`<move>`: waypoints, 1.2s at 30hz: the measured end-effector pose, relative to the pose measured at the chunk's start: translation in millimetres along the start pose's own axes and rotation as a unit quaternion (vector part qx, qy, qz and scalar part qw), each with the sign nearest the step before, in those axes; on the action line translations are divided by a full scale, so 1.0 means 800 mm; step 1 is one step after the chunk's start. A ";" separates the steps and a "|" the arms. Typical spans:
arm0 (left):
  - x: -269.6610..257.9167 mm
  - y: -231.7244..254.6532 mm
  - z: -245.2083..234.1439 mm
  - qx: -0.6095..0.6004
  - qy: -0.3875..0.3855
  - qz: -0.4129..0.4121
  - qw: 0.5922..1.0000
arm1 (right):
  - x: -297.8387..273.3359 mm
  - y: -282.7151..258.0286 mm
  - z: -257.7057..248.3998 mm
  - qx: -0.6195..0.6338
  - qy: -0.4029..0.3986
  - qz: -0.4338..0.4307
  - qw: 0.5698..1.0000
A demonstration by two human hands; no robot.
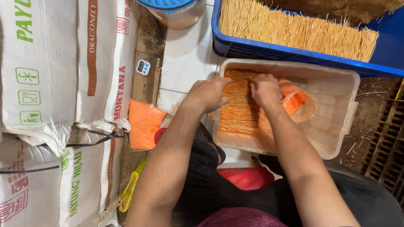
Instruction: The person scoops orange powder from a small container and rubs it onto bundles of thin noodles in a white tub. They repeatedly lift and turn the noodle bundles to distribute the powder evenly across the surface.
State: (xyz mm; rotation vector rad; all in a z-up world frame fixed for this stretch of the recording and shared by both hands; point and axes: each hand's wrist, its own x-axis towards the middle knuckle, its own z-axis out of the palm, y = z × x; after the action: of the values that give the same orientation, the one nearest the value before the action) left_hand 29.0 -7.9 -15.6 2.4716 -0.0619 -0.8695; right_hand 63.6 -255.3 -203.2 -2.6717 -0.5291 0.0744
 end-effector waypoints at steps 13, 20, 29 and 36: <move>0.018 0.018 0.014 0.024 -0.113 -0.063 0.991 | 0.016 0.080 0.059 0.582 -0.040 0.491 0.647; 0.022 0.018 0.016 0.020 -0.114 -0.040 0.993 | -0.025 0.089 0.072 0.590 -0.027 0.466 0.659; 0.003 0.003 0.002 0.022 -0.069 -0.032 0.997 | -0.076 0.058 0.061 0.646 -0.046 0.423 0.634; -0.008 0.008 0.010 0.028 -0.061 -0.029 0.997 | -0.117 0.035 0.038 0.640 -0.062 0.419 0.641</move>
State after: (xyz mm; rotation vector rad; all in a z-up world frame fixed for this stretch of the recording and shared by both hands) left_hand 20.0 -15.4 -14.0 2.4816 -0.0591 -1.0556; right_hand -17.2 -302.2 -244.8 -1.2375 0.6277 0.6287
